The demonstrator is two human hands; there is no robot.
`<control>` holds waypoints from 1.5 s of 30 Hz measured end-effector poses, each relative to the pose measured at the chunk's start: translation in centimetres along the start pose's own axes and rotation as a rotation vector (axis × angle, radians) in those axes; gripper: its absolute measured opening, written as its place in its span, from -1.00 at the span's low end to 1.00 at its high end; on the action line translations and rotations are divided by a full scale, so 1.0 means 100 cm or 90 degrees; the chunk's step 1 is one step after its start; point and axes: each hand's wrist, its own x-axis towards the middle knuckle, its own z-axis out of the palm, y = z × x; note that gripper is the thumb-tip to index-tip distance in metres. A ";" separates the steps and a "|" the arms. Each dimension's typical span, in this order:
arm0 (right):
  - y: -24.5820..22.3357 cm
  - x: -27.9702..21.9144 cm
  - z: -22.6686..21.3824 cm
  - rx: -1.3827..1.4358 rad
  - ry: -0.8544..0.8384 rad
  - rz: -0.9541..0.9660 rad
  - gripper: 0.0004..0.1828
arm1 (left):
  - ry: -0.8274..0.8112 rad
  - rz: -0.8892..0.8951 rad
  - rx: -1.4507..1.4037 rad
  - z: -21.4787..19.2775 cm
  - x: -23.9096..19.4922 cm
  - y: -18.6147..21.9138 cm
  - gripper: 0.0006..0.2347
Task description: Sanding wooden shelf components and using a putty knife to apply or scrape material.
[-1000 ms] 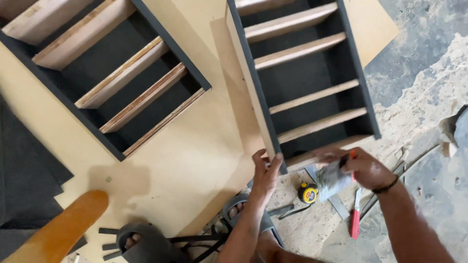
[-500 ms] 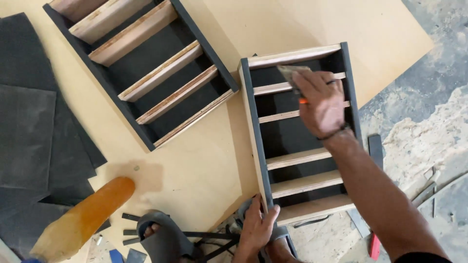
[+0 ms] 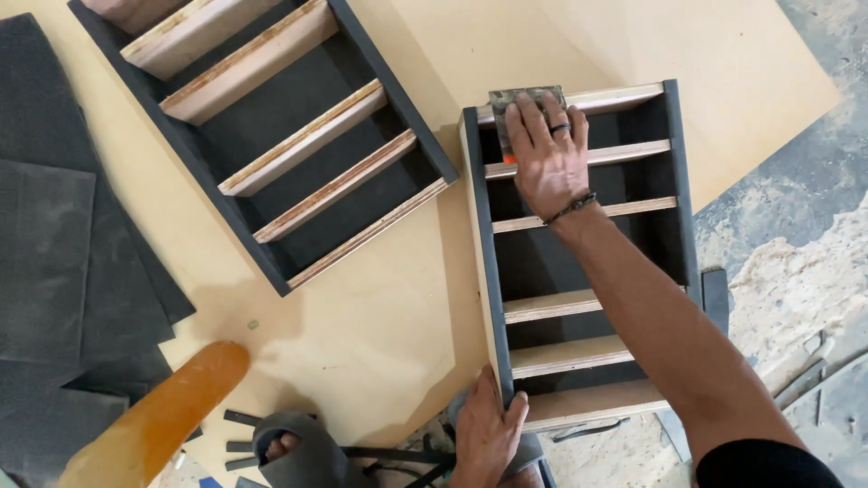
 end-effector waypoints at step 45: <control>0.081 -0.051 -0.005 0.087 -0.060 -0.025 -0.55 | -0.030 -0.096 0.095 -0.016 0.003 0.011 -0.53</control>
